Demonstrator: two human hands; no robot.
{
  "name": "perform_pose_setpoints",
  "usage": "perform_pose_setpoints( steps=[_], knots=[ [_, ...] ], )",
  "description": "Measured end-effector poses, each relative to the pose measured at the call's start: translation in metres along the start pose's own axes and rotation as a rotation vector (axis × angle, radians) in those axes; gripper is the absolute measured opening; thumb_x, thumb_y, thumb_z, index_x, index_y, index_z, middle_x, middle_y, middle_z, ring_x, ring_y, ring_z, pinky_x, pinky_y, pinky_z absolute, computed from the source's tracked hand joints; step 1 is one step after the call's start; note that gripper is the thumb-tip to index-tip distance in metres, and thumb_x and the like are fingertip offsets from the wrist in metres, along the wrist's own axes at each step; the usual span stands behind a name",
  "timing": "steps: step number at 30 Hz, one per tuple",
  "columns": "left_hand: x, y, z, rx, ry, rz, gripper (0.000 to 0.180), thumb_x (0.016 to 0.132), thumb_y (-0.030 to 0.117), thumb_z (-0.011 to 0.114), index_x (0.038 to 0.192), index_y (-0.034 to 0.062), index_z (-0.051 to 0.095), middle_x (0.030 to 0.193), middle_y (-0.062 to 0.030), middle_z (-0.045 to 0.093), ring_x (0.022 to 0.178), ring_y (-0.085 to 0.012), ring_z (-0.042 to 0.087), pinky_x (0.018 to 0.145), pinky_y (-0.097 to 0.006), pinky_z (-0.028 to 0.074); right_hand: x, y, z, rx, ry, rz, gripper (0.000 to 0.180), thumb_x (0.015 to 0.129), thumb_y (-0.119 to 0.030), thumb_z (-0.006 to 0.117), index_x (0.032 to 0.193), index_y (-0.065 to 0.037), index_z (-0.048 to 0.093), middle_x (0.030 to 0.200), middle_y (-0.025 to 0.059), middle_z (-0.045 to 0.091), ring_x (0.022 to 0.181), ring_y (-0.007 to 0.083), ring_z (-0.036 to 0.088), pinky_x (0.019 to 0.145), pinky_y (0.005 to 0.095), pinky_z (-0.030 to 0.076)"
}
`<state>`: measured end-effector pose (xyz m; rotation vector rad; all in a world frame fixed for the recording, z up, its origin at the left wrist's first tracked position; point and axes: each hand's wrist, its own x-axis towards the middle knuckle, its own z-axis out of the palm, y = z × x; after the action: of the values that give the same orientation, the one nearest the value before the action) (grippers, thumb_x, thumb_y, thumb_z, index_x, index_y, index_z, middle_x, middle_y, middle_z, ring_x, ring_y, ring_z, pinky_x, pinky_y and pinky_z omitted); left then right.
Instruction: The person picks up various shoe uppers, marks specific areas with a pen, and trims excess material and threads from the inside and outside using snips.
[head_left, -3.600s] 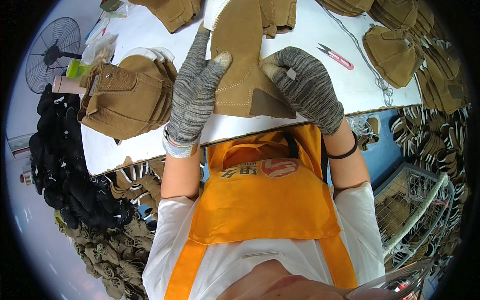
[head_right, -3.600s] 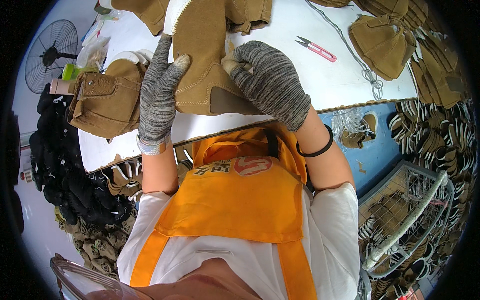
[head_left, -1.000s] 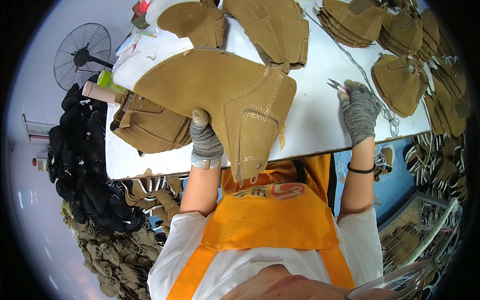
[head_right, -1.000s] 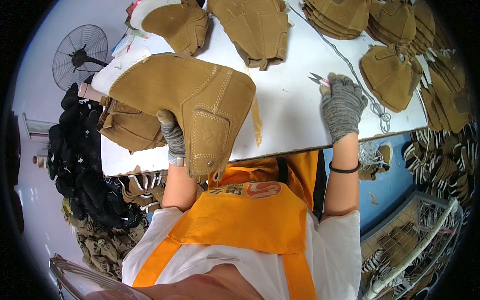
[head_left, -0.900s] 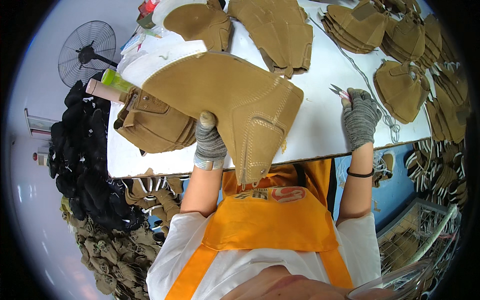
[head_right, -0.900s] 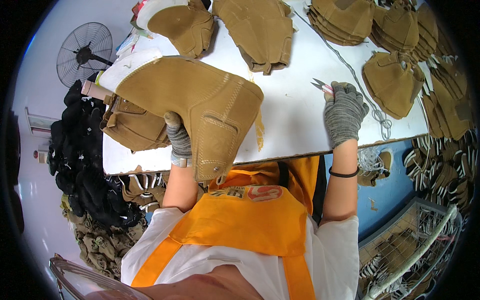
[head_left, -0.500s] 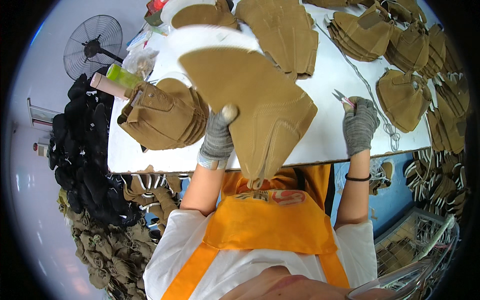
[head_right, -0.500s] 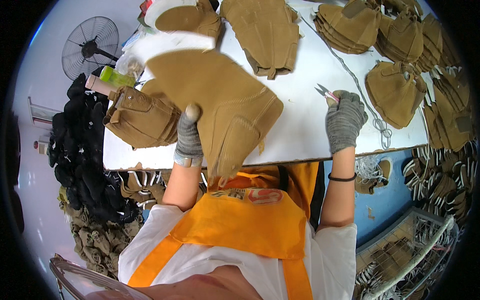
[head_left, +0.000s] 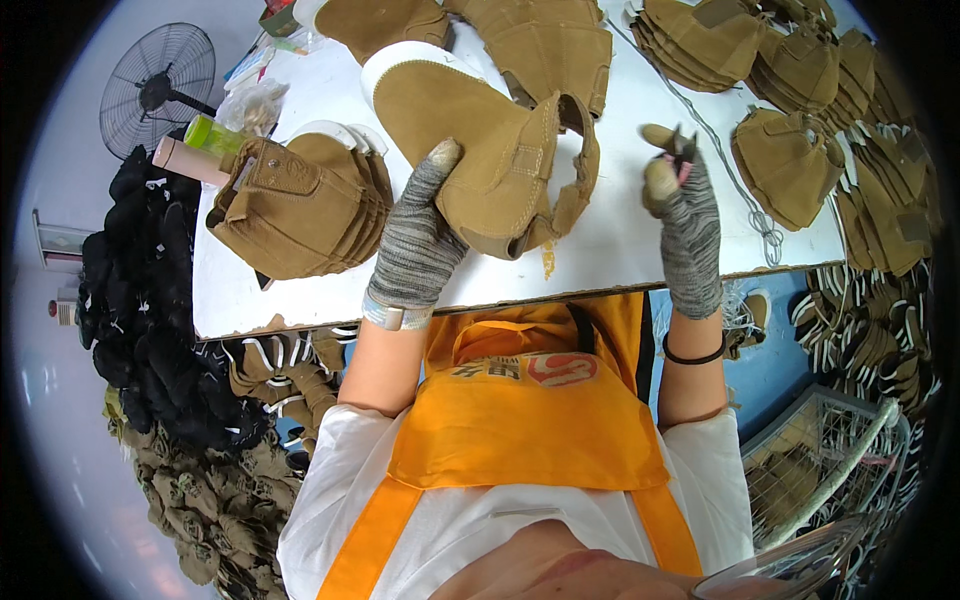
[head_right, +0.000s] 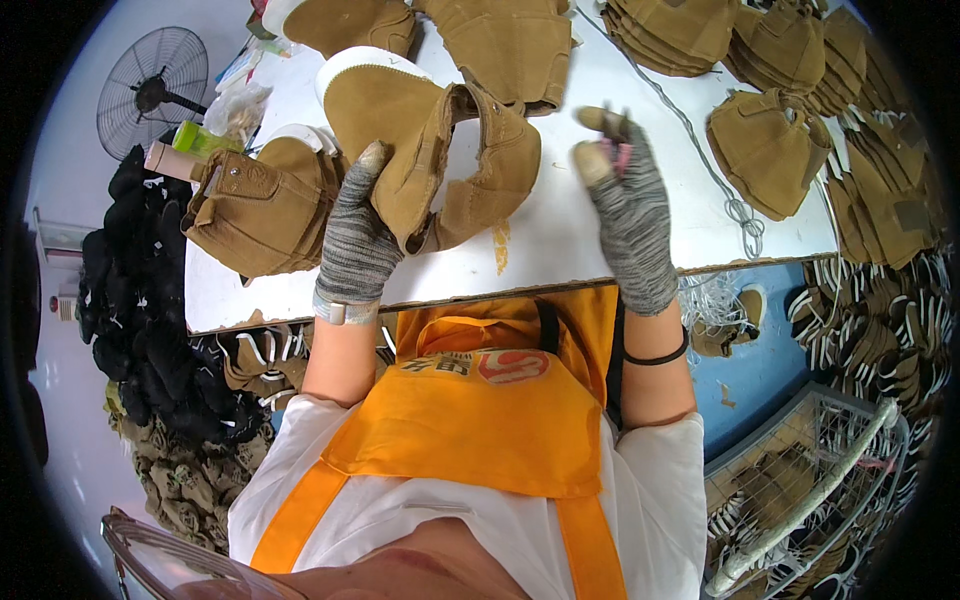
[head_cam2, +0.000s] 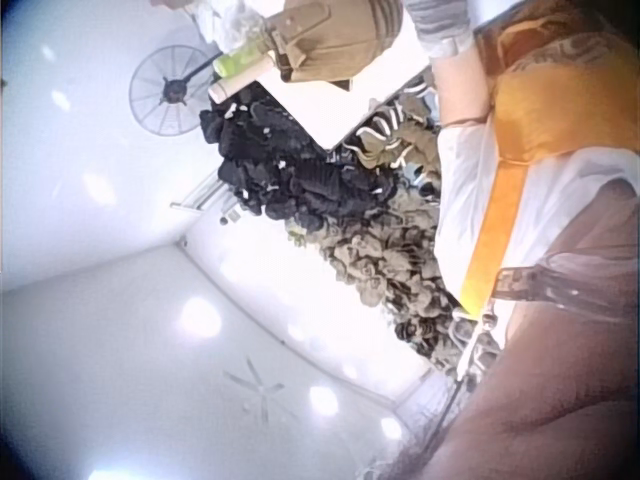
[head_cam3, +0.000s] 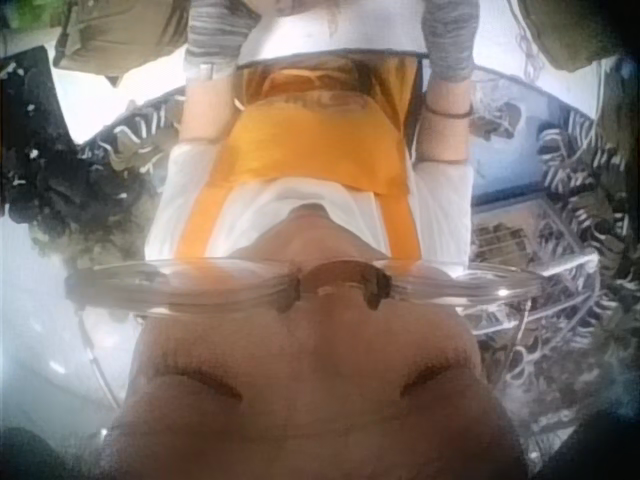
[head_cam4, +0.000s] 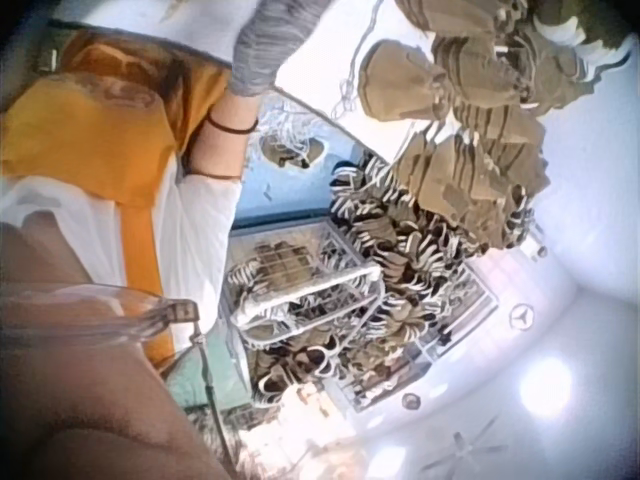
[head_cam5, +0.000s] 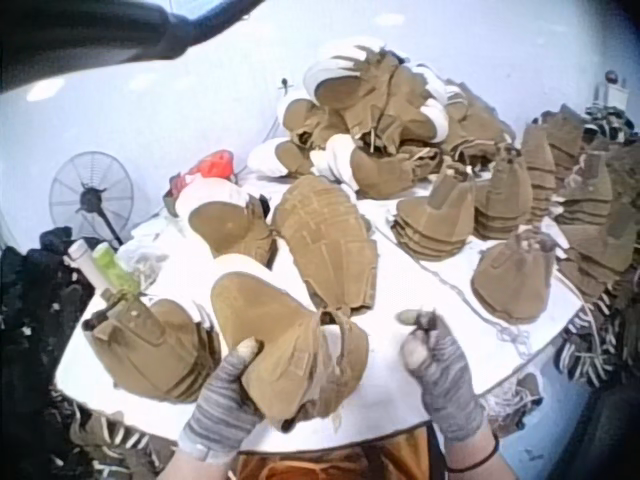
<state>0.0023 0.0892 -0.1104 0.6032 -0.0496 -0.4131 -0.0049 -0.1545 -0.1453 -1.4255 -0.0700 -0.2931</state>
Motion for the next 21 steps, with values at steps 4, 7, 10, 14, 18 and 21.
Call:
perform_pose_setpoints(
  steps=[4,7,10,14,18,21],
  knots=[
    [0.000,-0.004,-0.004,0.047,0.024,0.005,0.052,0.093,0.023,0.059,0.136,-0.0007,0.040,0.130,-0.0197,0.053,0.117,-0.0309,0.057,0.099,-0.043,0.050,-0.001,-0.019,0.021,0.008,-0.177,-0.069,0.056,0.083,-0.031,0.075,0.128,-0.004,0.055,0.092,-0.0004,0.056,0.085,0.0089,0.053,0.081,0.0233,0.045],
    [-0.003,-0.007,-0.014,0.094,0.092,0.046,0.053,0.094,0.023,0.059,0.137,-0.0005,0.039,0.133,-0.0196,0.051,0.120,-0.0307,0.054,0.103,-0.045,0.046,0.005,-0.016,0.025,-0.032,-0.205,0.065,0.051,0.085,-0.028,0.073,0.126,-0.004,0.056,0.087,-0.0024,0.055,0.078,0.0072,0.051,0.072,0.0220,0.045],
    [-0.007,-0.007,-0.019,0.223,0.168,0.177,0.056,0.091,0.023,0.061,0.138,0.0009,0.039,0.131,-0.0160,0.053,0.119,-0.0283,0.053,0.103,-0.041,0.044,0.003,-0.010,0.023,0.040,-0.132,0.093,0.042,0.086,-0.027,0.070,0.119,-0.004,0.058,0.083,-0.0034,0.055,0.072,0.0066,0.050,0.066,0.0213,0.045],
    [-0.007,-0.008,-0.011,0.378,0.236,0.429,0.053,0.091,0.022,0.061,0.136,0.0021,0.043,0.130,-0.0139,0.054,0.119,-0.0275,0.054,0.104,-0.040,0.043,0.031,0.072,-0.022,0.799,-0.585,0.143,0.026,0.092,-0.033,0.061,0.105,-0.010,0.058,0.076,-0.0040,0.054,0.059,0.0052,0.046,0.052,0.0203,0.038],
    [-0.006,-0.009,-0.013,0.530,0.224,0.528,0.050,0.090,0.022,0.062,0.133,0.0026,0.046,0.130,-0.0130,0.053,0.118,-0.0257,0.053,0.105,-0.040,0.042,-0.022,-0.007,0.022,0.036,-0.207,0.023,0.034,0.087,-0.030,0.071,0.107,-0.006,0.057,0.085,-0.0023,0.056,0.063,0.0069,0.049,0.059,0.0233,0.047],
    [-0.008,-0.010,-0.005,0.393,0.264,0.547,0.052,0.090,0.024,0.063,0.134,0.0032,0.045,0.130,-0.0125,0.053,0.117,-0.0258,0.054,0.103,-0.040,0.043,-0.018,-0.017,0.022,0.141,-0.200,0.244,0.037,0.086,-0.033,0.071,0.107,-0.006,0.057,0.086,0.0001,0.058,0.068,0.0075,0.052,0.061,0.0217,0.045]
  ],
)
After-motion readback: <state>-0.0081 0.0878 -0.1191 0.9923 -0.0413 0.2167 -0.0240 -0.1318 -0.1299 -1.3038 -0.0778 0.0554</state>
